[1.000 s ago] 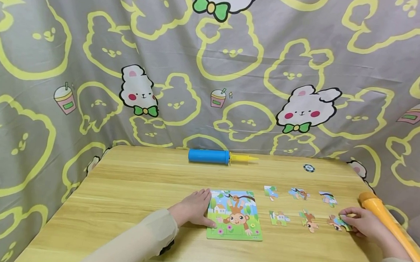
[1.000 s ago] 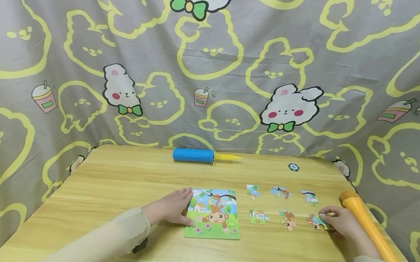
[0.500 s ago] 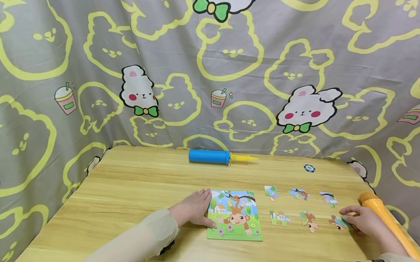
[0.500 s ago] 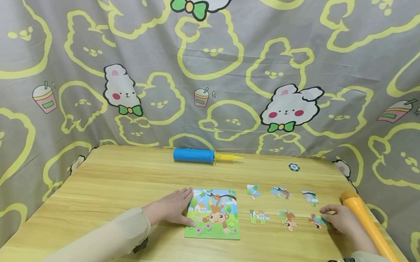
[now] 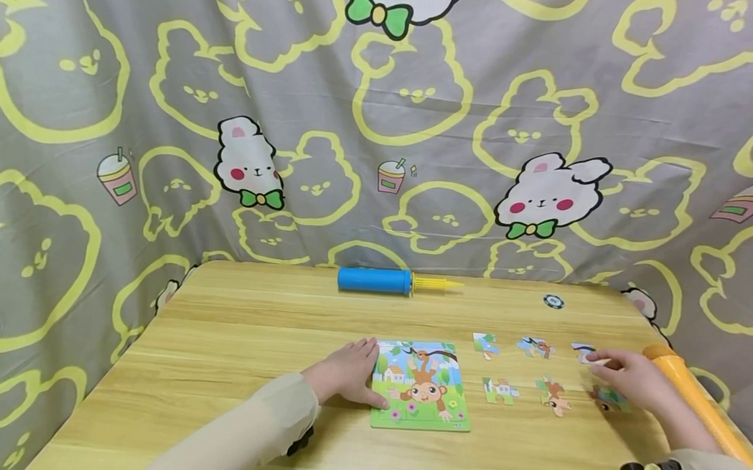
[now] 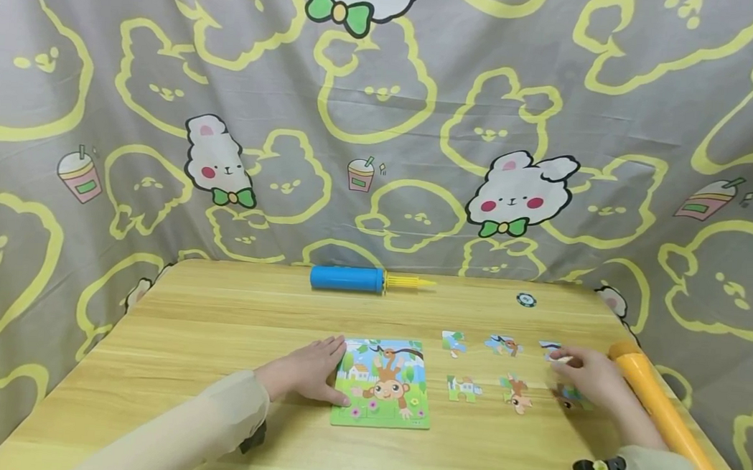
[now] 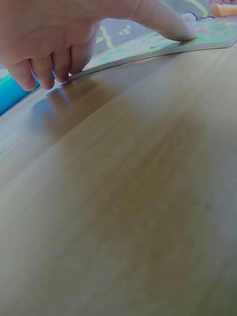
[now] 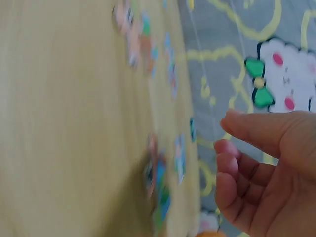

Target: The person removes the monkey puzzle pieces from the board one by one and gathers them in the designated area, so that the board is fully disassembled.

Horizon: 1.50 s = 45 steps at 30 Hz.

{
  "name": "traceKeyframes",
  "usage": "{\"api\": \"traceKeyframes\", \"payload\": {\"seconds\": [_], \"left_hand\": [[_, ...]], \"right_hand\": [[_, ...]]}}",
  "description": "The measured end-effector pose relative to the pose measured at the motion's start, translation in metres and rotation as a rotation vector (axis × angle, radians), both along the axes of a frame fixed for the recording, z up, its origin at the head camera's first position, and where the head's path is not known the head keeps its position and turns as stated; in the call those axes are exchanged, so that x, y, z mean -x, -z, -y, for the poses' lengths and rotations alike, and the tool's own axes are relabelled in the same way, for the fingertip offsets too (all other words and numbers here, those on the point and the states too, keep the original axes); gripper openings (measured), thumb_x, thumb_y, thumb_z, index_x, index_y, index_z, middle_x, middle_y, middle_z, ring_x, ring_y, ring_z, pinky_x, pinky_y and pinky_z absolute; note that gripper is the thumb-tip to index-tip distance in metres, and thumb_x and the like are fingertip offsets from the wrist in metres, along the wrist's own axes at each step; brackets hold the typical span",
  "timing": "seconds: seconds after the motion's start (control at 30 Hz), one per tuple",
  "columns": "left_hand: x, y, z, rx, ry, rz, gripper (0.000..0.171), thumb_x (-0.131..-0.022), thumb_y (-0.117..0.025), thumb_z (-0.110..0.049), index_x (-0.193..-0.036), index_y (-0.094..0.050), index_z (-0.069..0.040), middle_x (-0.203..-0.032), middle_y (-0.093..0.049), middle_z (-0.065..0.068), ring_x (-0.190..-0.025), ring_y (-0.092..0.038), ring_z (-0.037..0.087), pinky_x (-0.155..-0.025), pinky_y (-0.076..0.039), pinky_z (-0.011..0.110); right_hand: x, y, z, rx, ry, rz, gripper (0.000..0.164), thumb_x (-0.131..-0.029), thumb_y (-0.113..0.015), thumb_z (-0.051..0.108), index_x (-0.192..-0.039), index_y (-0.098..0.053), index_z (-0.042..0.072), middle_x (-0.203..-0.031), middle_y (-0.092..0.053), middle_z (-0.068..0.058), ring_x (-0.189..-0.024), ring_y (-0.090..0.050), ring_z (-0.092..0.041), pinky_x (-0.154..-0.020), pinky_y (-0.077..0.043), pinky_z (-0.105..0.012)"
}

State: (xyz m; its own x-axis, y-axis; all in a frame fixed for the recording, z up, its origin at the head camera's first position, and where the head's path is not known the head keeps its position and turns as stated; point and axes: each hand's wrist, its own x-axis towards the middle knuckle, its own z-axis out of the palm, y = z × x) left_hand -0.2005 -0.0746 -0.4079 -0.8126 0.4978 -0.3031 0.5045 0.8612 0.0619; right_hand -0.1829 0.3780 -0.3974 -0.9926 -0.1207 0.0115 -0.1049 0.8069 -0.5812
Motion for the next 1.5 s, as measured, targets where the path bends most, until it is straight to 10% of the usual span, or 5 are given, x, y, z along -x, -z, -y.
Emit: {"api": "traceKeyframes", "payload": {"seconds": [0.47,0.87,1.5], "left_hand": [[-0.002,-0.005,0.012,-0.102,0.018,0.032,0.102,-0.075,-0.060,-0.064,-0.144,-0.023,0.001,-0.150,-0.017,0.016,-0.136,-0.018,0.028,-0.109,-0.019,0.037],[-0.010,-0.002,0.020,-0.102,0.076,0.029,0.108,-0.070,-0.060,-0.069,-0.146,-0.021,-0.002,-0.151,-0.014,0.013,-0.136,-0.017,0.030,-0.109,-0.017,0.037],[-0.020,-0.001,0.017,-0.030,0.099,-0.025,0.108,-0.070,-0.057,-0.071,-0.144,-0.026,0.000,-0.149,-0.020,0.014,-0.135,-0.021,0.028,-0.108,-0.020,0.036]], "right_hand": [[0.004,-0.022,0.111,0.104,-0.249,-0.097,0.021,-0.090,-0.060,0.017,-0.103,-0.064,0.000,-0.077,-0.054,0.000,-0.064,-0.051,-0.016,-0.052,-0.044,-0.027],[0.000,0.000,0.202,0.148,-0.555,0.009,0.019,-0.088,-0.062,0.010,-0.105,-0.062,0.001,-0.074,-0.053,0.002,-0.056,-0.047,-0.009,-0.049,-0.043,-0.024],[-0.004,0.021,0.257,0.020,-0.689,0.029,0.044,-0.081,-0.071,0.010,-0.121,-0.056,-0.002,-0.070,-0.049,0.011,-0.059,-0.043,-0.002,-0.056,-0.041,-0.020]]}}
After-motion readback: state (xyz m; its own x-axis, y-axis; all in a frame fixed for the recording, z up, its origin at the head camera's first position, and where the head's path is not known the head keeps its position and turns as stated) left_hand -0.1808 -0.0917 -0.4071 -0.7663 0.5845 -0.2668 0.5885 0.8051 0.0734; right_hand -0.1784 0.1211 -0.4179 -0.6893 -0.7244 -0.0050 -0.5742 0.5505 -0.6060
